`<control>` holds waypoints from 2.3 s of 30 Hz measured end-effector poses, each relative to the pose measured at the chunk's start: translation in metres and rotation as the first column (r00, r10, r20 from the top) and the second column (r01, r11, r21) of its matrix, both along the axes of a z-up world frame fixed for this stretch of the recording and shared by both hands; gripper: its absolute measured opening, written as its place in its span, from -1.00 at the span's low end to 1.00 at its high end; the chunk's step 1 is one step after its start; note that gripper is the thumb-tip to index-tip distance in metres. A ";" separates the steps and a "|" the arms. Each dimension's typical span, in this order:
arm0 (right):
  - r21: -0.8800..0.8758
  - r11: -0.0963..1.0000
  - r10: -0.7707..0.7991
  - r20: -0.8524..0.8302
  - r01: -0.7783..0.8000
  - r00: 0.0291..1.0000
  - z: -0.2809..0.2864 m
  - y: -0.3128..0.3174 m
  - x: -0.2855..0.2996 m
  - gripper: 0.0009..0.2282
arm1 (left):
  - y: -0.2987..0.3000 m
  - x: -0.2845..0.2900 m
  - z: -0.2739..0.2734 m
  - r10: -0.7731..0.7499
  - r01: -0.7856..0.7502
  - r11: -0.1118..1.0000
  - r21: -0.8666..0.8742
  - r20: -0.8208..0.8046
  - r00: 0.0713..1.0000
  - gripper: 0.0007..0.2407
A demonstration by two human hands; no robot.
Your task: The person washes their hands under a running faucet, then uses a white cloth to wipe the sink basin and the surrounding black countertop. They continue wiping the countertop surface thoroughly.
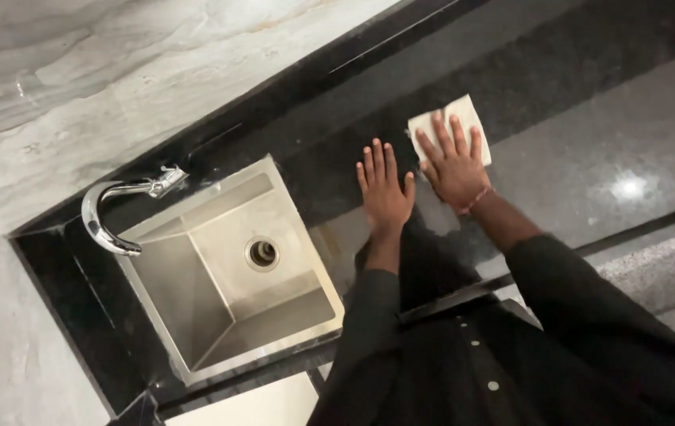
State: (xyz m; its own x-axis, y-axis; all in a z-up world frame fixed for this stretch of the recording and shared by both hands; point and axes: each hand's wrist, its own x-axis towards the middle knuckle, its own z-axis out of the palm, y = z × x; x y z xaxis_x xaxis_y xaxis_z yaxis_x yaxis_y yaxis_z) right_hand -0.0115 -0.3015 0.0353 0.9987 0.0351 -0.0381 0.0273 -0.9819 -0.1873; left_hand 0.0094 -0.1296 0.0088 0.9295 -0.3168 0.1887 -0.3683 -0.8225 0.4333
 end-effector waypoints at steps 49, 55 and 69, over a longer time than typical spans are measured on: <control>0.001 0.977 -0.210 -0.107 0.212 0.972 -0.008 -0.093 -0.106 -0.40 | -0.114 0.008 -0.002 -0.122 0.122 0.982 -0.144 0.005 0.992 -0.42; 0.019 0.993 -0.112 -0.071 0.113 0.991 -0.005 -0.113 -0.035 -0.40 | -0.125 0.011 -0.003 -0.080 0.075 0.995 -0.064 -0.073 0.994 -0.42; 0.139 0.985 0.099 0.012 -0.100 0.995 -0.014 -0.153 0.118 -0.46 | -0.131 0.011 0.001 -0.010 0.004 0.996 -0.091 -0.072 0.997 -0.41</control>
